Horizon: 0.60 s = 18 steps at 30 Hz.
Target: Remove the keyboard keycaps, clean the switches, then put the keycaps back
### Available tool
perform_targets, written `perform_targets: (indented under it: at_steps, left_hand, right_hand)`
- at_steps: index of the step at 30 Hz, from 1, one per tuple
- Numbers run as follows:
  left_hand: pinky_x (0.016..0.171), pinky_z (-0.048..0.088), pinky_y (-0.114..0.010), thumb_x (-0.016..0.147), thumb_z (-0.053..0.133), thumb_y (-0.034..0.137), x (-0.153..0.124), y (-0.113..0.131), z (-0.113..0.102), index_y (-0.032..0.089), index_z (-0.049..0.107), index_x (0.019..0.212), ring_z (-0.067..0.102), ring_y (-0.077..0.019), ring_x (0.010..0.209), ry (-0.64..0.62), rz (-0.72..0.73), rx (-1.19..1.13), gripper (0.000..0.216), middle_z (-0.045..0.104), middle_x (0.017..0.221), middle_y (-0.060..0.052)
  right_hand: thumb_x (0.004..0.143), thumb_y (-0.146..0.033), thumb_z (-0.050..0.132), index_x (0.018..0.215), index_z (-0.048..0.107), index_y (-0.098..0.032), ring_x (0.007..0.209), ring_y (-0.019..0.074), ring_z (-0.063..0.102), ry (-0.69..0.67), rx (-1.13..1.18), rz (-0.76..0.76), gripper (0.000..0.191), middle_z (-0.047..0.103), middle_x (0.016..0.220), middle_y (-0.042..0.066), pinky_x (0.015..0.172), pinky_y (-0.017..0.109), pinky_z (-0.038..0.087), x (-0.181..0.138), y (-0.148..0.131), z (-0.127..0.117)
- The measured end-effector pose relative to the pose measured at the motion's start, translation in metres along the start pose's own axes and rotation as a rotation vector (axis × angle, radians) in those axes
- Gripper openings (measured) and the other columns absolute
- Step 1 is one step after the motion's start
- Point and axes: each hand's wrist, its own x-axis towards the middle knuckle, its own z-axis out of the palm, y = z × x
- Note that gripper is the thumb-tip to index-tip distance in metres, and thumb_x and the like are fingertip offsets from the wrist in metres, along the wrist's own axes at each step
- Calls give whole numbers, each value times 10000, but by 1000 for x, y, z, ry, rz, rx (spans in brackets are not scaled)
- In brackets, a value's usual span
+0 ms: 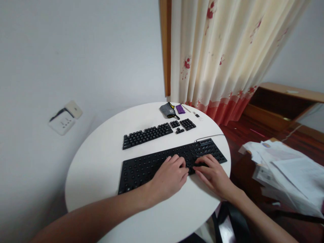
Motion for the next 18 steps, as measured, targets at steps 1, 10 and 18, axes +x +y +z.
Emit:
perform_targets:
  at_steps: [1,10,18]
  left_hand:
    - [823,406,-371,944,568,257,1,-1,-1,227,719,972,534,-217,977,-5,-2,-16,156,640,991,-35]
    - [858,446,-366,931,598,300,51,-69,-21,163,721,1054,569,-244,940,143,-188,80,221,704,981,-69]
    - [835,458,-363,897,641,336,110,-114,-8,194,755,984,554,-284,1003,111,-310,229,202,691,963,-97]
  right_hand:
    - [943,-194,560,1035,722,-234,1006,256,544,2,12,-1,190,636,1070,101,848,451,509,1,0,0]
    - [940,-223,538,1124,702,-207,991,270,559,164,-90,118,247,646,1044,107,886,438,488,59,27,-9]
    - [911,-203,591,1157,717,-175,1034,259,518,-61,-376,168,278,635,1091,111,940,366,429,144,68,20]
